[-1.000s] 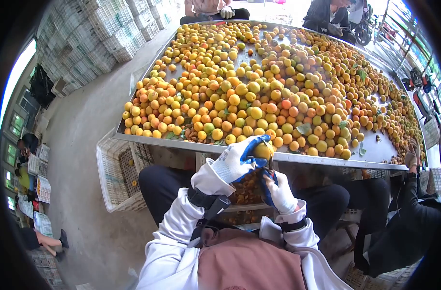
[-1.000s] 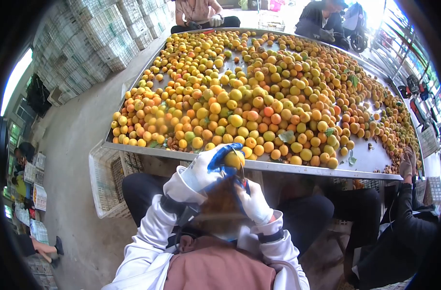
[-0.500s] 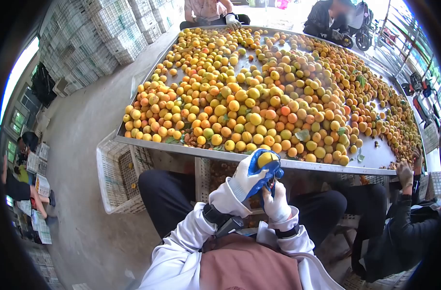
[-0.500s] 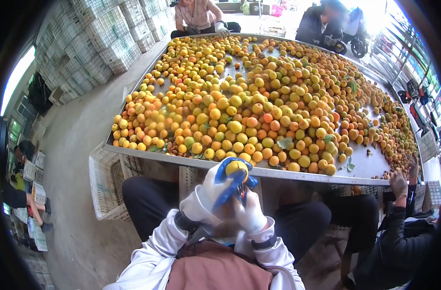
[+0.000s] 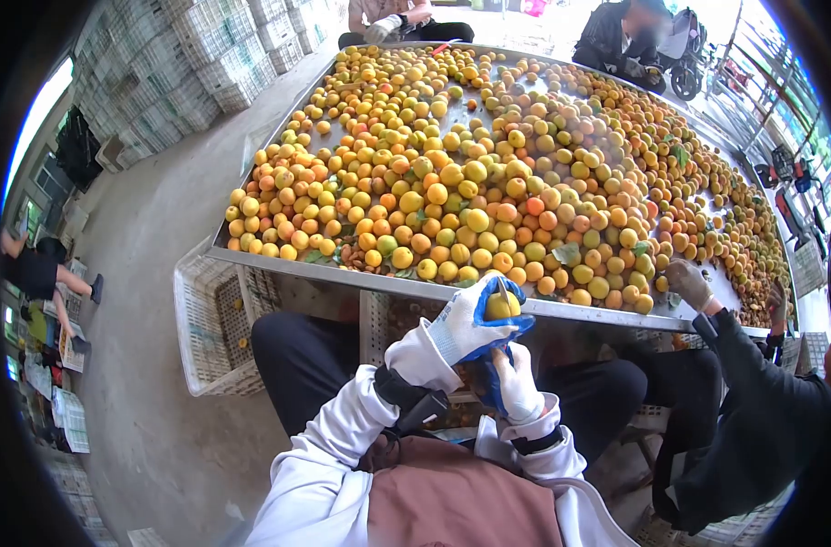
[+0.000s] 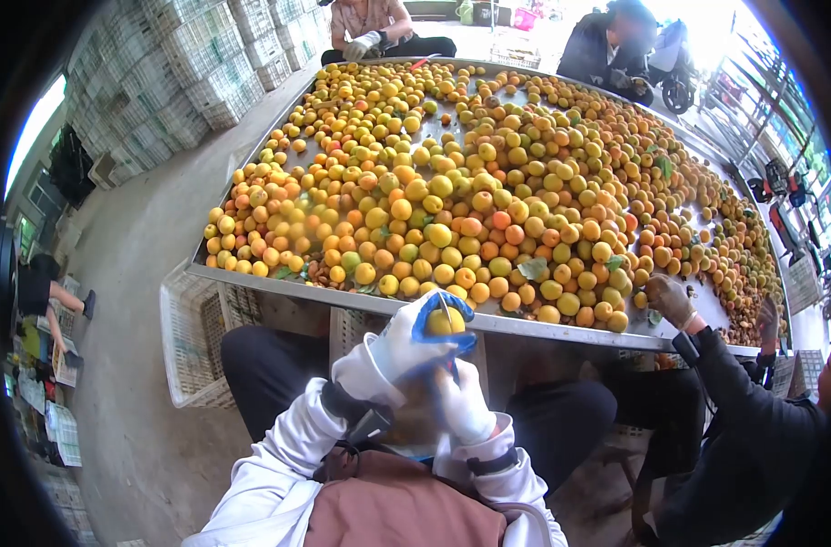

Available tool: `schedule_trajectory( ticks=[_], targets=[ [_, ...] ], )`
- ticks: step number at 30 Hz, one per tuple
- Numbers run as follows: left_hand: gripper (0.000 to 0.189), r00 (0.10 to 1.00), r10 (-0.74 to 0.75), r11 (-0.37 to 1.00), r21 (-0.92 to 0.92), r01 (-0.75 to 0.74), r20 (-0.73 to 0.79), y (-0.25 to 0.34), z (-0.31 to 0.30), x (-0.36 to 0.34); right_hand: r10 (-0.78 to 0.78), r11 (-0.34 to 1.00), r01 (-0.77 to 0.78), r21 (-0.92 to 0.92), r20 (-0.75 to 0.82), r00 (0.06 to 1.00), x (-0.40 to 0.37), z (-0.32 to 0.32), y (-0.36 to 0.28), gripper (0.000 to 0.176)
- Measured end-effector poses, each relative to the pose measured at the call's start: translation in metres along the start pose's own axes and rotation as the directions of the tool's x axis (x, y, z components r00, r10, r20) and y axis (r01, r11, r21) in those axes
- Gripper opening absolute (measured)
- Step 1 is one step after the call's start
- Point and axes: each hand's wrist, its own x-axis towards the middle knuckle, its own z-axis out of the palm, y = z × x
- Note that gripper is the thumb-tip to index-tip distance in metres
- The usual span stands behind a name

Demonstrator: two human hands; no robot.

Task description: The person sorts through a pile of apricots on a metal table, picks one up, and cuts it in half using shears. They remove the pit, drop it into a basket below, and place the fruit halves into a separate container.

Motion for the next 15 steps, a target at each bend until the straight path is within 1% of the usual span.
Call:
schedule_trajectory(
  ticks=[1, 2, 3, 4, 5, 6, 7, 8, 9, 10, 11, 12, 14, 15],
  targets=[
    [0.039, 0.997, 0.069, 0.994, -0.087, -0.071, -0.017, -0.006, 0.002, 0.003, 0.074, 0.99, -0.071, 0.125, -0.014, 0.997, 0.001, 0.003, -0.001, 0.021],
    [0.039, 0.997, 0.072, 0.993, -0.089, -0.073, -0.02, -0.013, 0.001, 0.002, 0.074, 0.99, -0.072, 0.121, -0.012, 0.997, 0.002, 0.008, -0.004, 0.021],
    [0.038, 0.999, -0.025, 0.973, -0.227, 0.031, 0.03, -0.012, -0.001, 0.002, 0.194, 0.934, -0.178, 0.309, -0.021, 0.981, 0.002, 0.014, -0.009, 0.024],
    [0.037, 0.989, -0.112, 0.925, -0.354, 0.139, 0.095, -0.011, -0.003, 0.001, 0.31, 0.833, -0.268, 0.485, -0.007, 0.951, 0.002, 0.017, -0.013, 0.028],
    [0.035, 0.989, -0.095, 0.928, -0.349, 0.13, 0.115, -0.02, -0.005, 0.002, 0.308, 0.834, -0.266, 0.483, -0.008, 0.951, 0.005, 0.017, -0.013, 0.028],
    [0.035, 0.989, -0.094, 0.928, -0.349, 0.13, 0.117, -0.019, -0.008, 0.001, 0.33, 0.818, -0.304, 0.488, 0.035, 0.943, 0.007, 0.016, -0.011, 0.032],
    [0.037, 0.973, -0.107, 0.874, -0.448, 0.189, 0.203, -0.017, -0.012, 0.0, 0.351, 0.8, -0.342, 0.493, 0.077, 0.933, 0.008, 0.016, -0.009, 0.037],
    [0.039, 0.951, -0.108, 0.806, -0.534, 0.254, 0.29, -0.015, -0.015, 0.0, 0.35, 0.8, -0.339, 0.495, 0.073, 0.934, 0.01, 0.016, -0.006, 0.037],
    [0.042, 0.942, -0.07, 0.786, -0.564, 0.254, 0.327, -0.019, -0.018, 0.001, 0.375, 0.817, -0.373, 0.44, 0.088, 0.923, 0.013, 0.014, -0.003, 0.04],
    [0.042, 0.942, -0.068, 0.787, -0.562, 0.254, 0.33, -0.022, -0.017, 0.0, 0.398, 0.831, -0.405, 0.381, 0.102, 0.912, 0.015, 0.011, 0.001, 0.044],
    [0.044, 0.961, -0.02, 0.736, -0.647, 0.201, 0.275, -0.026, -0.013, -0.001, 0.204, 0.977, -0.193, -0.09, 0.134, 0.97, 0.019, 0.002, 0.008, 0.041],
    [0.046, 0.977, 0.023, 0.676, -0.723, 0.142, 0.213, -0.028, -0.011, -0.001, 0.198, 0.978, -0.186, -0.092, 0.136, 0.971, 0.02, 0.005, 0.01, 0.041],
    [0.046, 0.98, 0.052, 0.678, -0.727, 0.106, 0.192, -0.032, -0.01, -0.002, 0.082, 0.994, -0.081, 0.078, -0.007, 0.997, 0.021, 0.011, 0.016, 0.034],
    [0.046, 0.994, 0.019, 0.708, -0.703, 0.059, 0.103, -0.031, -0.007, -0.004, 0.013, 0.999, -0.012, 0.04, -0.024, 1.0, 0.023, 0.008, 0.021, 0.028]
  ],
)
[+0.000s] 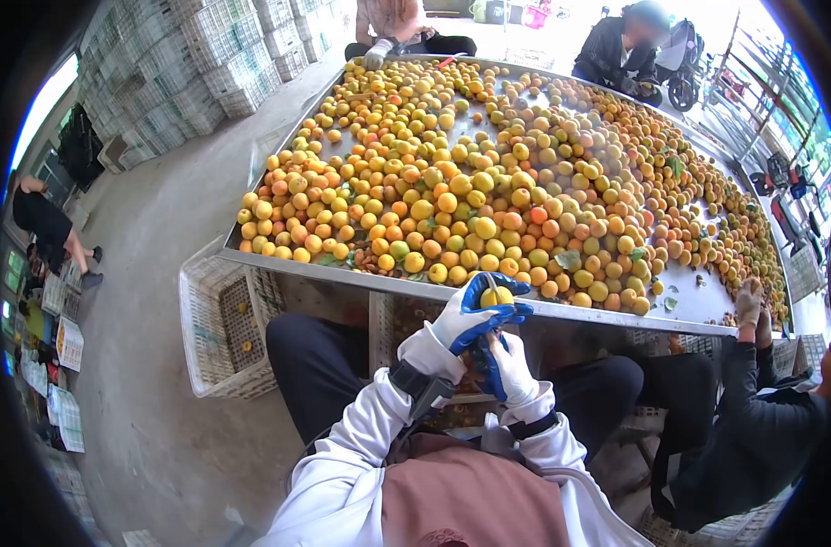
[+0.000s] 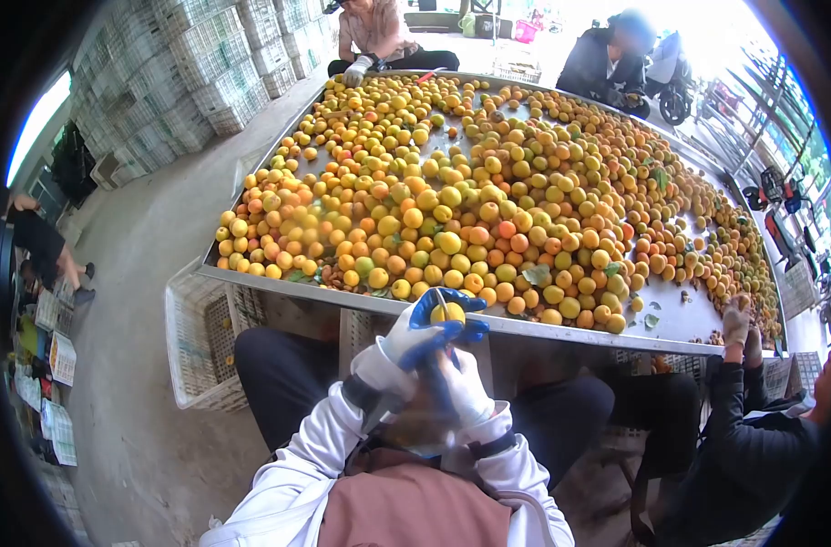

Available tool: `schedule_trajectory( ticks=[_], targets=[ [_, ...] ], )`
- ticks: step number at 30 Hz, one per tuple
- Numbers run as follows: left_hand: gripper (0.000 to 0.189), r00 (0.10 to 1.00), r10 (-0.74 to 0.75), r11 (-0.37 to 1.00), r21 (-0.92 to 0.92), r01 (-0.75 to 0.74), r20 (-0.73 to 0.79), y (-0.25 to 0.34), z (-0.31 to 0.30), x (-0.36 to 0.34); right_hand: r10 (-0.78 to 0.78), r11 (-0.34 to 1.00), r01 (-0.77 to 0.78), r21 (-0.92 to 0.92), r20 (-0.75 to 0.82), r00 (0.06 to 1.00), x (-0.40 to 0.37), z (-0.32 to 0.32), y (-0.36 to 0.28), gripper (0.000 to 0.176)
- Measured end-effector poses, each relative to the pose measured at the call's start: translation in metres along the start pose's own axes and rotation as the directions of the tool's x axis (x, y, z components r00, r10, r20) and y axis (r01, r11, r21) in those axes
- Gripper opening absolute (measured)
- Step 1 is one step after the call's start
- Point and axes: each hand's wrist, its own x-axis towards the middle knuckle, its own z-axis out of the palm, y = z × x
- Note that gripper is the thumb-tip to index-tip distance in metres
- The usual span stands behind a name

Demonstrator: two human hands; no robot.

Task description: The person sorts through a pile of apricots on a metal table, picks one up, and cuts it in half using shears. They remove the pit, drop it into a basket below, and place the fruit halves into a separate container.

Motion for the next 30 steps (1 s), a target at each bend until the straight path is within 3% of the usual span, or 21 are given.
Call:
schedule_trajectory(
  ticks=[1, 3, 5, 6, 8, 9, 11, 13, 15, 17, 19, 22, 25, 27, 28, 30],
  targets=[
    [0.046, 0.995, 0.043, 0.998, 0.044, -0.039, -0.085, 0.0, 0.001, -0.003, 0.0, 1.0, 0.0, 0.0, 0.005, 1.0, 0.001, -0.004, 0.004, 0.028],
    [0.051, 0.996, 0.033, 0.995, 0.094, -0.025, -0.083, 0.003, -0.001, -0.007, -0.068, 0.985, 0.066, -0.162, -0.003, 0.998, 0.002, -0.008, 0.005, 0.026],
    [0.057, 0.991, 0.128, 0.99, 0.063, -0.126, -0.028, 0.002, -0.001, -0.012, -0.021, 0.995, 0.014, -0.101, -0.067, 0.998, 0.0, -0.007, 0.001, 0.024],
    [0.061, 0.987, 0.163, 0.974, 0.162, -0.16, -0.006, 0.005, -0.003, -0.014, -0.016, 0.986, 0.003, -0.166, -0.074, 0.997, -0.001, -0.005, -0.003, 0.023],
    [0.059, 0.986, 0.156, 0.97, 0.198, -0.143, -0.055, 0.005, -0.005, -0.015, -0.086, 0.937, 0.047, -0.347, -0.097, 0.992, -0.003, 0.002, -0.012, 0.022],
    [0.057, 0.983, 0.152, 0.965, 0.232, -0.125, -0.102, 0.004, -0.005, -0.015, -0.084, 0.937, 0.046, -0.346, -0.096, 0.992, -0.001, 0.003, -0.014, 0.022],
    [0.052, 0.98, 0.146, 0.964, 0.243, -0.11, -0.135, -0.002, -0.001, -0.014, -0.282, 0.712, 0.129, -0.69, -0.113, 0.953, 0.001, 0.002, -0.016, 0.02],
    [0.048, 0.974, 0.139, 0.99, 0.06, -0.13, -0.178, -0.011, 0.001, -0.01, -0.31, 0.697, 0.131, -0.705, -0.132, 0.941, 0.003, 0.0, -0.013, 0.017],
    [0.046, 0.97, 0.151, 0.986, 0.1, -0.134, -0.192, -0.02, -0.001, -0.007, -0.284, 0.782, 0.153, -0.604, -0.128, 0.95, 0.003, -0.003, -0.015, 0.017],
    [0.046, 0.967, 0.22, 0.928, 0.334, -0.166, -0.131, -0.031, -0.005, -0.006, -0.233, 0.808, 0.122, -0.577, -0.122, 0.965, 0.003, -0.013, -0.009, 0.019],
    [0.043, 0.956, 0.218, 0.907, 0.402, -0.125, -0.194, -0.034, -0.002, -0.004, -0.182, 0.833, 0.091, -0.546, -0.116, 0.976, 0.003, -0.015, -0.004, 0.02],
    [0.037, 0.955, 0.189, 0.826, 0.564, -0.028, -0.23, -0.037, -0.013, 0.0, -0.26, 0.776, 0.122, -0.619, -0.138, 0.956, 0.003, -0.014, 0.001, 0.021],
    [0.029, 0.943, 0.134, 0.776, 0.625, 0.091, -0.304, -0.036, -0.018, -0.001, -0.189, 0.857, 0.104, -0.505, -0.121, 0.975, 0.004, -0.015, 0.001, 0.02],
    [0.024, 0.936, 0.065, 0.839, 0.527, 0.137, -0.347, -0.035, -0.019, -0.003, 0.179, 0.976, -0.186, -0.113, -0.071, 0.981, 0.002, -0.017, -0.005, 0.022],
    [0.023, 0.946, 0.066, 0.875, 0.473, 0.098, -0.319, -0.036, -0.019, -0.004, 0.18, 0.976, -0.188, -0.108, -0.075, 0.981, 0.0, -0.015, -0.01, 0.022],
    [0.024, 0.947, 0.071, 0.909, 0.411, 0.067, -0.312, -0.036, -0.019, -0.005, 0.341, 0.904, -0.353, 0.24, 0.091, 0.935, -0.003, -0.011, -0.023, 0.022]
  ],
)
